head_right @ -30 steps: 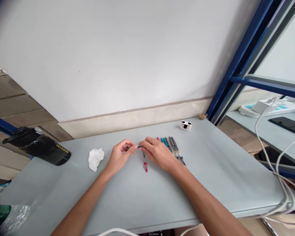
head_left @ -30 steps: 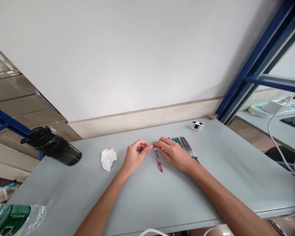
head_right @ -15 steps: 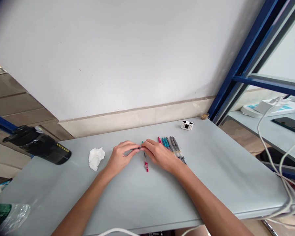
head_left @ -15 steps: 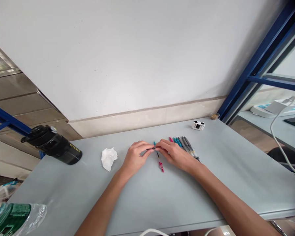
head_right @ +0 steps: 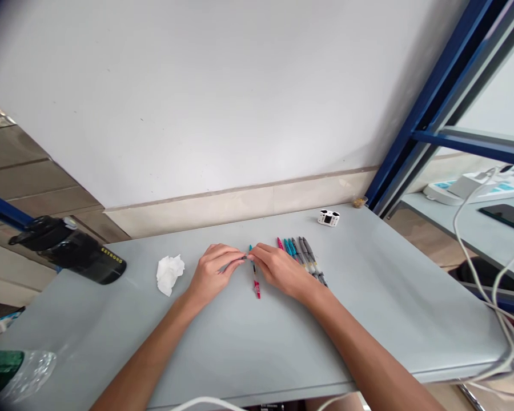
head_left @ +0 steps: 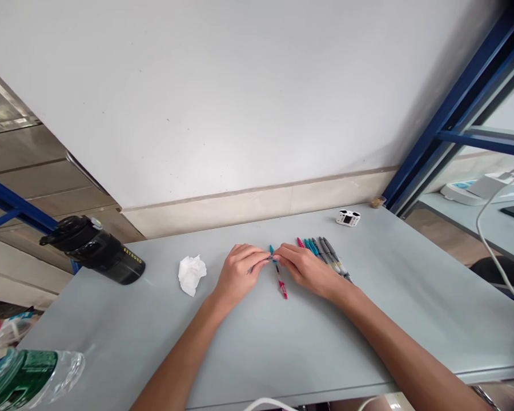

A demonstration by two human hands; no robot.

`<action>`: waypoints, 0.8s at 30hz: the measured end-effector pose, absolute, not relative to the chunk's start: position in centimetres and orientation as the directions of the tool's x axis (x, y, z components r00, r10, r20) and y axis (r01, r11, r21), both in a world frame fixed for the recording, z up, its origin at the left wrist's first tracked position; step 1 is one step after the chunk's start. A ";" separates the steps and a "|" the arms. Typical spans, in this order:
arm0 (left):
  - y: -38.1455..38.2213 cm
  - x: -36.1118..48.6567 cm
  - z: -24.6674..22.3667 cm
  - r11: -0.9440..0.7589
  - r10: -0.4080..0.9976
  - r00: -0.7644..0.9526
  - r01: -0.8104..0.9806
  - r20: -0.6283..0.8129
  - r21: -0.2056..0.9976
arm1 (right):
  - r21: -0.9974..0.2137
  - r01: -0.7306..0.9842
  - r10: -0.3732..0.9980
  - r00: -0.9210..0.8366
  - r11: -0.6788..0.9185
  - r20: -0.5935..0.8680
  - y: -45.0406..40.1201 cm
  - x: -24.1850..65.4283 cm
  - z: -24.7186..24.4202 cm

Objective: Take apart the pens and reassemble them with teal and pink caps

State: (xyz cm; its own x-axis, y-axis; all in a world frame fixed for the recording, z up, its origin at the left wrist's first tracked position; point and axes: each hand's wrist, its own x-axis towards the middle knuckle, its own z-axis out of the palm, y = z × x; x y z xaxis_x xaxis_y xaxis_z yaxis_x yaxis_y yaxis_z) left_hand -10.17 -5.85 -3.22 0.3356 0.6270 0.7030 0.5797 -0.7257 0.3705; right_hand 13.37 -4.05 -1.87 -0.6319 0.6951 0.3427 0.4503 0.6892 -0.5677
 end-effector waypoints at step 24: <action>-5.9 -9.7 -3.4 -0.778 0.522 0.319 0.557 0.791 0.289 | -0.649 0.433 0.732 -0.613 0.625 0.296 -4.2 13.2 -1.2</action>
